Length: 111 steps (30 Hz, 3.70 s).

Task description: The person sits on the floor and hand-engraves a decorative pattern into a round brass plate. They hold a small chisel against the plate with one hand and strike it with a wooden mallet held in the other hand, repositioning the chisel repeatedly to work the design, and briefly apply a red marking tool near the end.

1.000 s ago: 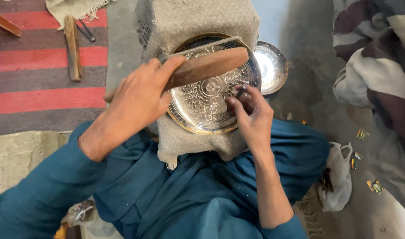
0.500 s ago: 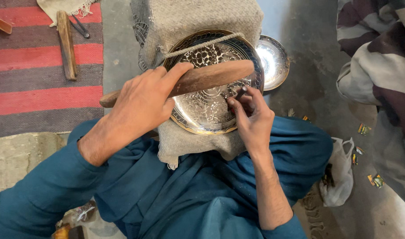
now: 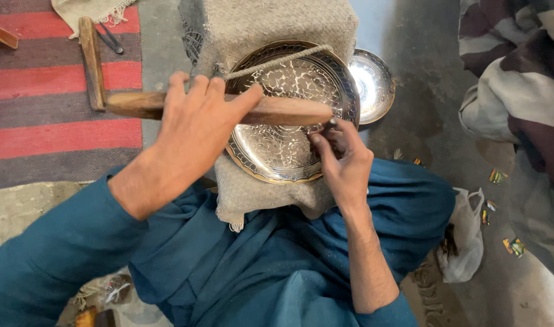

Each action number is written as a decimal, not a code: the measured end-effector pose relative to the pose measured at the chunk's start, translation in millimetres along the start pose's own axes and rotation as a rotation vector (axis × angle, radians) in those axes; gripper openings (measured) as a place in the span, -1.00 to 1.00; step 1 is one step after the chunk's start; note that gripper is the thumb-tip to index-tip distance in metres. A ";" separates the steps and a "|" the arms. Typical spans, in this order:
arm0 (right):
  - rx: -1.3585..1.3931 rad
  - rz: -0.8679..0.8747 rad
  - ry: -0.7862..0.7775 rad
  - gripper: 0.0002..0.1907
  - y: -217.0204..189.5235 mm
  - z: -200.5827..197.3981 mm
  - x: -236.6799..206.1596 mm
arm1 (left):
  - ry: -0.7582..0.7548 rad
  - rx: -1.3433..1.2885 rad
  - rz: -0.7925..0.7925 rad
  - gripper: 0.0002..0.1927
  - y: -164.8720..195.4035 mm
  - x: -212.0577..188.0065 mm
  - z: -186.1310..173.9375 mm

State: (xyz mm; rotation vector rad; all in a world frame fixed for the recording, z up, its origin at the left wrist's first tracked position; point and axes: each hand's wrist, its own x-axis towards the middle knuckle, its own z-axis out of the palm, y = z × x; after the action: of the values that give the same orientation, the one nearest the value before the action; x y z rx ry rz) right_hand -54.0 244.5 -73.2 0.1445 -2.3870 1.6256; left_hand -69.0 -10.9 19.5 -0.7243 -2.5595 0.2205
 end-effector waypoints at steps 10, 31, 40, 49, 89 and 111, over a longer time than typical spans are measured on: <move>0.014 0.005 0.045 -0.69 2.5 2.6 2.3 | -0.114 -0.545 -0.144 -0.21 -0.1 3.7 -7.1; -0.022 -0.040 0.070 -0.68 2.6 3.6 1.7 | -0.007 -0.410 -0.081 -0.25 11.8 4.8 1.6; -0.036 -0.032 0.041 -0.74 -1.2 0.8 1.5 | 0.006 -0.277 -0.066 -0.29 9.8 7.9 3.7; -0.003 -0.040 0.036 -0.69 -1.9 0.9 1.9 | -0.066 -0.493 -0.150 -0.30 8.4 8.6 2.4; -0.001 0.046 0.104 -0.67 -2.6 10.2 -7.6 | -0.095 -0.548 -0.064 -0.21 -8.9 12.6 -4.2; 0.082 0.071 0.131 -0.69 0.6 9.6 -7.1 | -0.077 -0.485 -0.022 -0.28 -12.2 23.4 -3.9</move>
State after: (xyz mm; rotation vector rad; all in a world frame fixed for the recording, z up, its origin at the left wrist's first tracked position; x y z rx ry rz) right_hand -48.7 235.5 -78.9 -0.0316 -2.2532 1.7099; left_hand -90.3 -8.7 35.5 -0.8693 -2.7188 -0.4017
